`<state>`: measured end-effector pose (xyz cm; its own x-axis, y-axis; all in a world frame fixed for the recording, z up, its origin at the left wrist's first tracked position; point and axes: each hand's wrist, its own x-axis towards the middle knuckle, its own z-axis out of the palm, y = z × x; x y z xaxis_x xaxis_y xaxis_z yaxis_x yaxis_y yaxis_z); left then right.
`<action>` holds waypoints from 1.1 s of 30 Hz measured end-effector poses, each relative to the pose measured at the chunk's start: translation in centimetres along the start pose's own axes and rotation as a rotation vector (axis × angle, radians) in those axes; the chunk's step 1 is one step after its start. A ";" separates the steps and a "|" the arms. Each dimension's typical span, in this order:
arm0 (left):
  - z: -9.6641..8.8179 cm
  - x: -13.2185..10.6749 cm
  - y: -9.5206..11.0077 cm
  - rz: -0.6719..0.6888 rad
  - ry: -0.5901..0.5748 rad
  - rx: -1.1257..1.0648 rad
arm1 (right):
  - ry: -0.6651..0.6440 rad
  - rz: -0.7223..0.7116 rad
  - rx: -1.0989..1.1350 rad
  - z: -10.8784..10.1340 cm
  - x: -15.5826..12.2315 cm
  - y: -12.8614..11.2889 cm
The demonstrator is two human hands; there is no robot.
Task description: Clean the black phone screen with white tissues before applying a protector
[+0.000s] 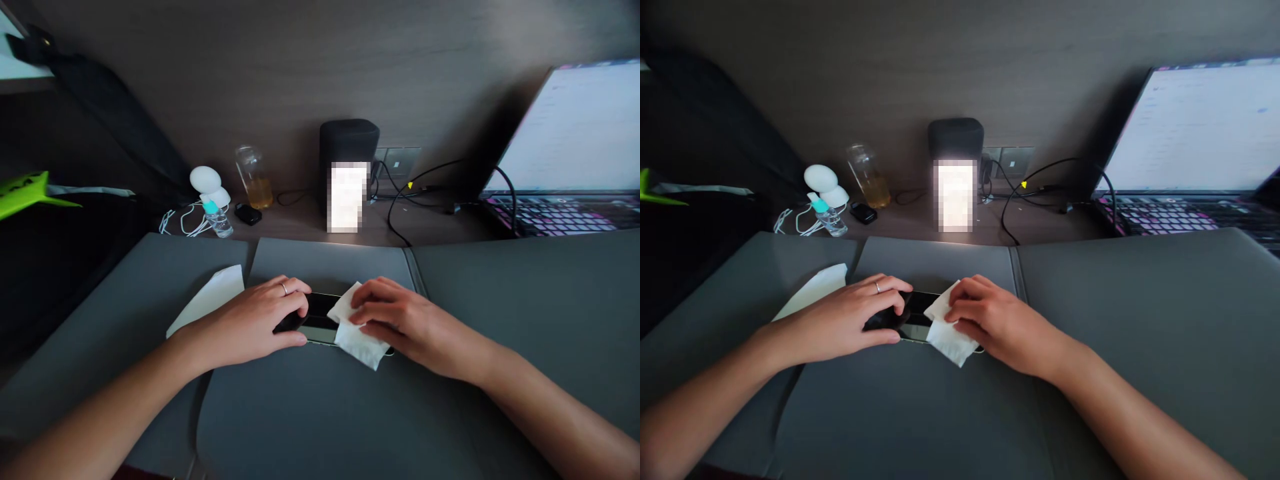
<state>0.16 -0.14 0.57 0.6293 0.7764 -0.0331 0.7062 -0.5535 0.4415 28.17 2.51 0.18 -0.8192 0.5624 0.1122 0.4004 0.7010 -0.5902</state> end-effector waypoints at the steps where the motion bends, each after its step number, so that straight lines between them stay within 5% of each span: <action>1: 0.0 0.0 0.0 0.004 0.005 -0.007 | -0.012 -0.018 -0.001 0.1 0.0 -0.1; 33: -0.1 0.0 0.0 -0.005 -0.015 0.009 | 0.013 -0.075 -0.091 0.8 0.6 -0.4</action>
<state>0.14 -0.15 0.65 0.6307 0.7745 -0.0490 0.7121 -0.5525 0.4332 27.19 2.23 -0.21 -0.8429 0.5124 0.1643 0.3743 0.7776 -0.5052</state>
